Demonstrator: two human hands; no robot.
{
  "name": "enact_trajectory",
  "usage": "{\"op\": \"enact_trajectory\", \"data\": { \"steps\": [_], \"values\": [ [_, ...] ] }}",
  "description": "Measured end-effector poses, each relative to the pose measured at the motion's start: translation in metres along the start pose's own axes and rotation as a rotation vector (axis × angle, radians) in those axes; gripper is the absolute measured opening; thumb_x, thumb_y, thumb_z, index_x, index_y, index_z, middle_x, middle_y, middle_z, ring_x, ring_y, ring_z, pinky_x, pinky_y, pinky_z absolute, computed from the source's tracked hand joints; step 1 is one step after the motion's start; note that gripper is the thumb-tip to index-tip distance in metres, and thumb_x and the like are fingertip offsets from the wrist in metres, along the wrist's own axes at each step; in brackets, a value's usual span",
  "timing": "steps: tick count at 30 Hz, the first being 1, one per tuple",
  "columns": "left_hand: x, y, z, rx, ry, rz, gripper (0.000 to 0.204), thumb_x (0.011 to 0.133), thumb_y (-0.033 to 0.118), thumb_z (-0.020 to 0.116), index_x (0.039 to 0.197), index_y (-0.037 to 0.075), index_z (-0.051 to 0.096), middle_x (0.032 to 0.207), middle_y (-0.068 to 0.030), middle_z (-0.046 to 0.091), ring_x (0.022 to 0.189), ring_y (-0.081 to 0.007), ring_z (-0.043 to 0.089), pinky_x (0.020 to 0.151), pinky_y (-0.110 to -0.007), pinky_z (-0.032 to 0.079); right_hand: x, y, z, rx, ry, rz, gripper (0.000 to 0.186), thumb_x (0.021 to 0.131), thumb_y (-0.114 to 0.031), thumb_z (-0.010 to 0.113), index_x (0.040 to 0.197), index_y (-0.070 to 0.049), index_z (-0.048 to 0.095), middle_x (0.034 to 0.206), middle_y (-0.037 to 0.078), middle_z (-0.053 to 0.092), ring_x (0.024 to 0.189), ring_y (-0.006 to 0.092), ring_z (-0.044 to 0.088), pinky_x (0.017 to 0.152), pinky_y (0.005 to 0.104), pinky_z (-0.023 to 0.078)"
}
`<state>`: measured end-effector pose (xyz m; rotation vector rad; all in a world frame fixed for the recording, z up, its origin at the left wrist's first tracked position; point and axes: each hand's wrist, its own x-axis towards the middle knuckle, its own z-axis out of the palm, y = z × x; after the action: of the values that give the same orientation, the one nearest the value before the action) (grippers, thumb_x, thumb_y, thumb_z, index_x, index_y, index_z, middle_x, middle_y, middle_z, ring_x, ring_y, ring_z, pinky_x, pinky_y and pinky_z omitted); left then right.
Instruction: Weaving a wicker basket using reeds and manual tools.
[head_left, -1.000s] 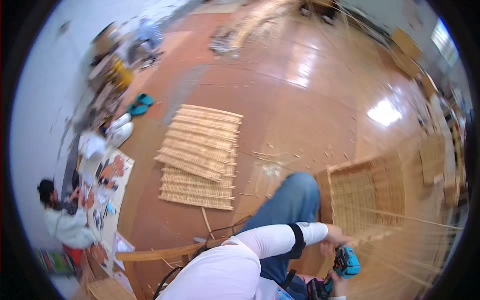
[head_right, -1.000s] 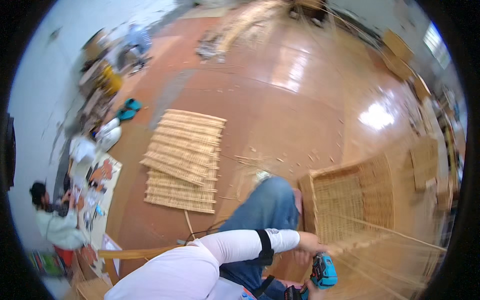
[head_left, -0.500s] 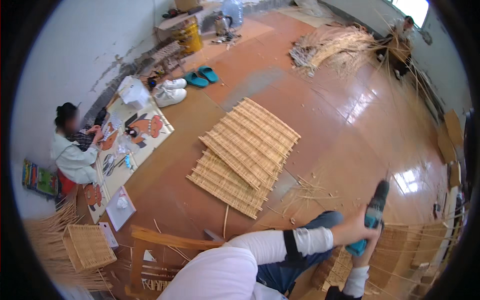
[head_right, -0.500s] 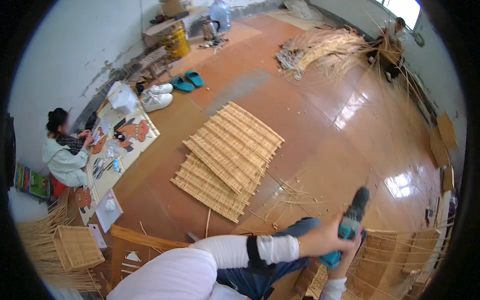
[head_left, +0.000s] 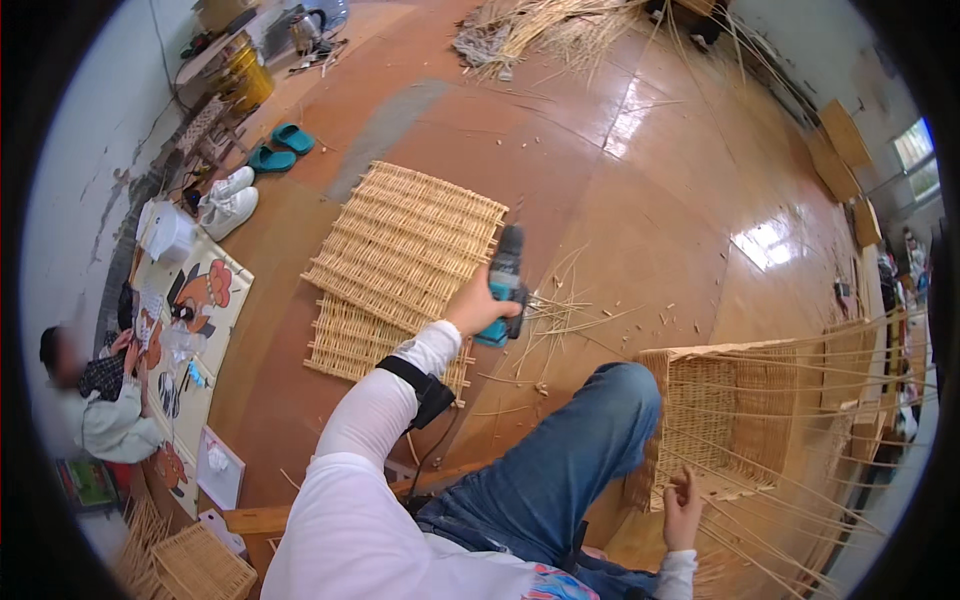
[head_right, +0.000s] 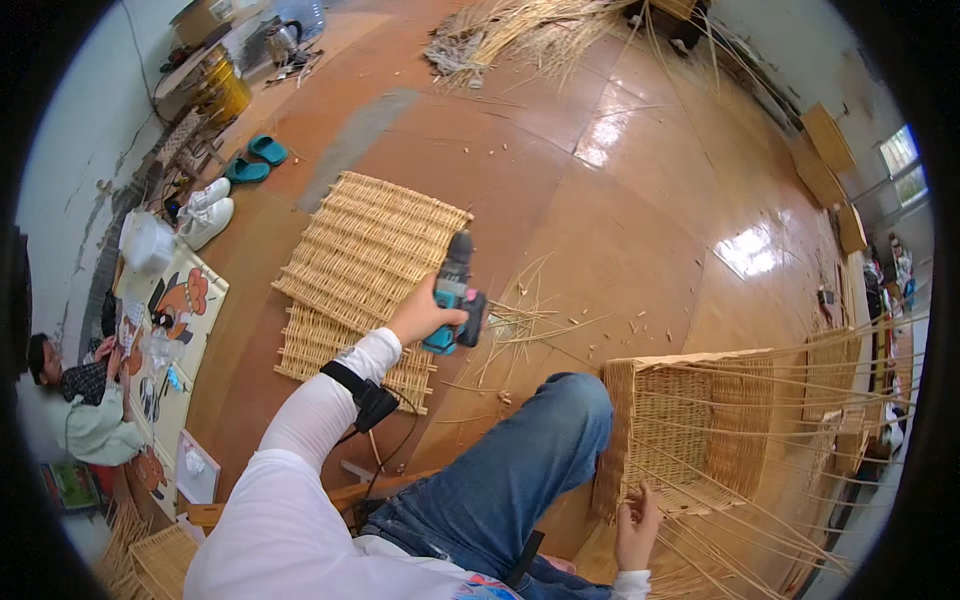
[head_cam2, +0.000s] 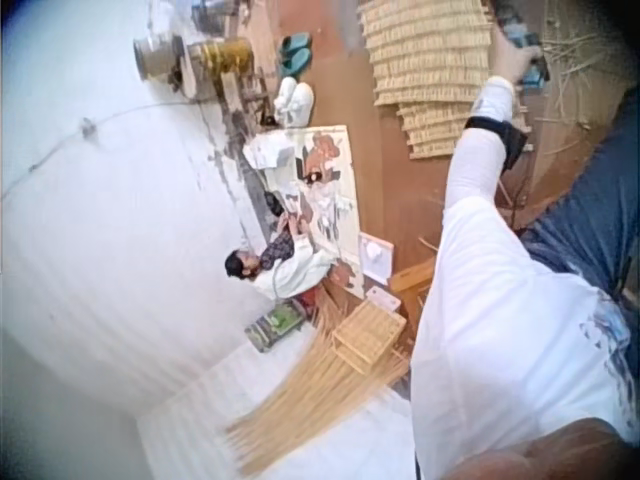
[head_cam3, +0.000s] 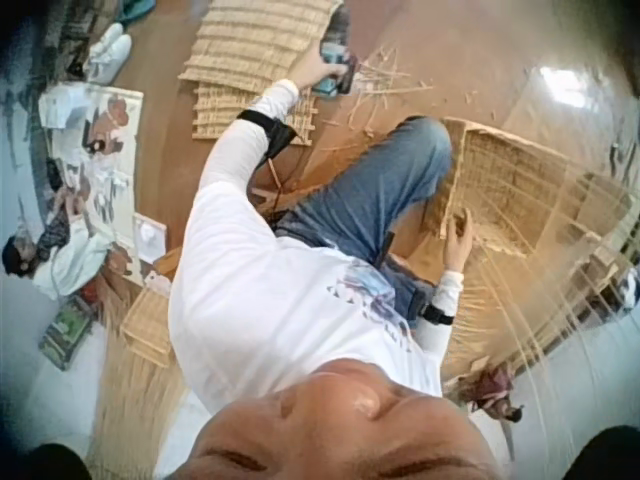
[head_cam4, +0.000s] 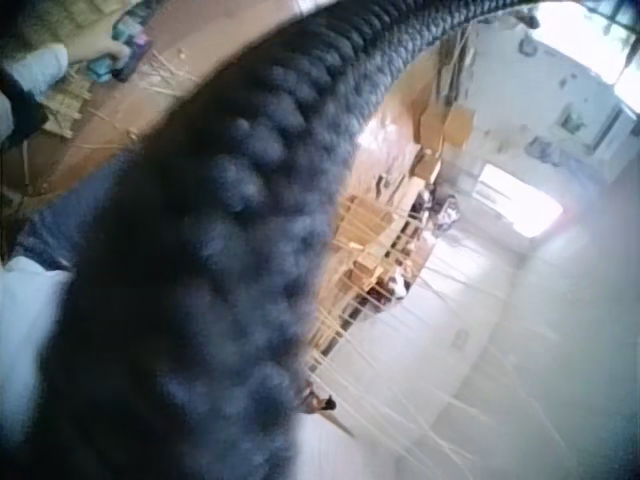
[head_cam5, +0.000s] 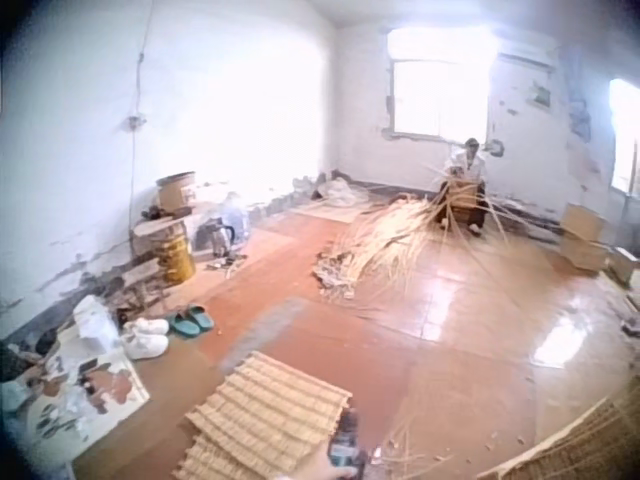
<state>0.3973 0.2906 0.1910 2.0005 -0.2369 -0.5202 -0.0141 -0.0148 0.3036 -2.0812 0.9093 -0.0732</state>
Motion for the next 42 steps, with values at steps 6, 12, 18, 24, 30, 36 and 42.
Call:
{"op": "enact_trajectory", "data": {
  "steps": [6, 12, 18, 24, 30, 36, 42],
  "values": [
    [0.002, -0.074, 0.041, -0.045, 0.080, -0.240, 0.068, 0.064, 0.027, 0.085, 0.115, 0.001, 0.048, 0.105, -0.0166, 0.066, 0.096, -0.0307, 0.065, 0.085, -0.040, 0.050, -0.042, 0.029, 0.008, 0.069, -0.090, 0.161, 0.051, 0.088, -0.003, 0.061, 0.137, -0.004, 0.047, 0.101, 0.008, 0.061, 0.087, 0.0141, 0.059, 0.077, 0.0256, 0.049],
    [0.033, -0.070, 0.051, -0.056, 0.148, -0.184, 0.063, 0.067, 0.023, 0.083, 0.116, 0.004, 0.047, 0.103, -0.0157, 0.066, 0.096, -0.0319, 0.065, 0.085, -0.041, 0.050, -0.066, 0.052, 0.018, -0.026, -0.120, 0.301, 0.050, 0.089, -0.008, 0.063, 0.136, -0.002, 0.047, 0.088, 0.007, 0.061, 0.078, 0.0123, 0.059, 0.072, 0.0263, 0.050],
    [0.087, -0.054, 0.059, 0.203, 0.224, -0.115, 0.072, 0.068, 0.030, 0.081, 0.123, 0.003, 0.043, 0.103, -0.0207, 0.066, 0.093, -0.0384, 0.065, 0.084, -0.045, 0.050, -0.084, 0.056, 0.038, 0.006, -0.192, 0.407, 0.052, 0.090, -0.010, 0.064, 0.138, -0.002, 0.045, 0.087, 0.006, 0.061, 0.077, 0.0115, 0.059, 0.071, 0.0253, 0.050],
    [0.109, -0.051, 0.073, 0.244, 0.056, -0.145, 0.075, 0.066, 0.033, 0.082, 0.121, 0.001, 0.043, 0.103, -0.0223, 0.066, 0.095, -0.0385, 0.065, 0.083, -0.046, 0.051, -0.088, 0.035, 0.049, 0.075, -0.176, 0.475, 0.050, 0.091, -0.012, 0.063, 0.137, -0.001, 0.045, 0.086, 0.006, 0.062, 0.076, 0.0114, 0.059, 0.070, 0.0255, 0.049],
    [0.071, -0.055, 0.094, 0.317, 0.012, -0.197, 0.078, 0.065, 0.039, 0.082, 0.120, 0.000, 0.044, 0.101, -0.0241, 0.066, 0.094, -0.0397, 0.065, 0.084, -0.045, 0.051, -0.080, 0.035, 0.057, 0.062, -0.161, 0.394, 0.049, 0.091, -0.012, 0.063, 0.136, 0.000, 0.046, 0.085, 0.006, 0.061, 0.074, 0.0112, 0.057, 0.071, 0.0257, 0.048],
    [0.065, -0.054, 0.085, 0.212, 0.067, -0.298, 0.066, 0.066, 0.031, 0.083, 0.115, 0.002, 0.050, 0.103, -0.0189, 0.066, 0.095, -0.0353, 0.065, 0.084, -0.043, 0.050, -0.085, 0.047, 0.053, 0.051, -0.159, 0.402, 0.049, 0.091, -0.013, 0.064, 0.135, 0.000, 0.047, 0.084, 0.005, 0.060, 0.074, 0.0109, 0.056, 0.070, 0.0257, 0.048],
    [0.085, -0.082, 0.062, 0.287, 0.017, -0.191, 0.074, 0.063, 0.040, 0.082, 0.117, 0.002, 0.047, 0.102, -0.0201, 0.067, 0.092, -0.0374, 0.066, 0.082, -0.045, 0.051, -0.098, 0.065, 0.057, 0.037, -0.147, 0.414, 0.049, 0.091, -0.014, 0.065, 0.135, 0.000, 0.047, 0.084, 0.004, 0.060, 0.074, 0.0104, 0.056, 0.070, 0.0252, 0.048]
  ]
}}
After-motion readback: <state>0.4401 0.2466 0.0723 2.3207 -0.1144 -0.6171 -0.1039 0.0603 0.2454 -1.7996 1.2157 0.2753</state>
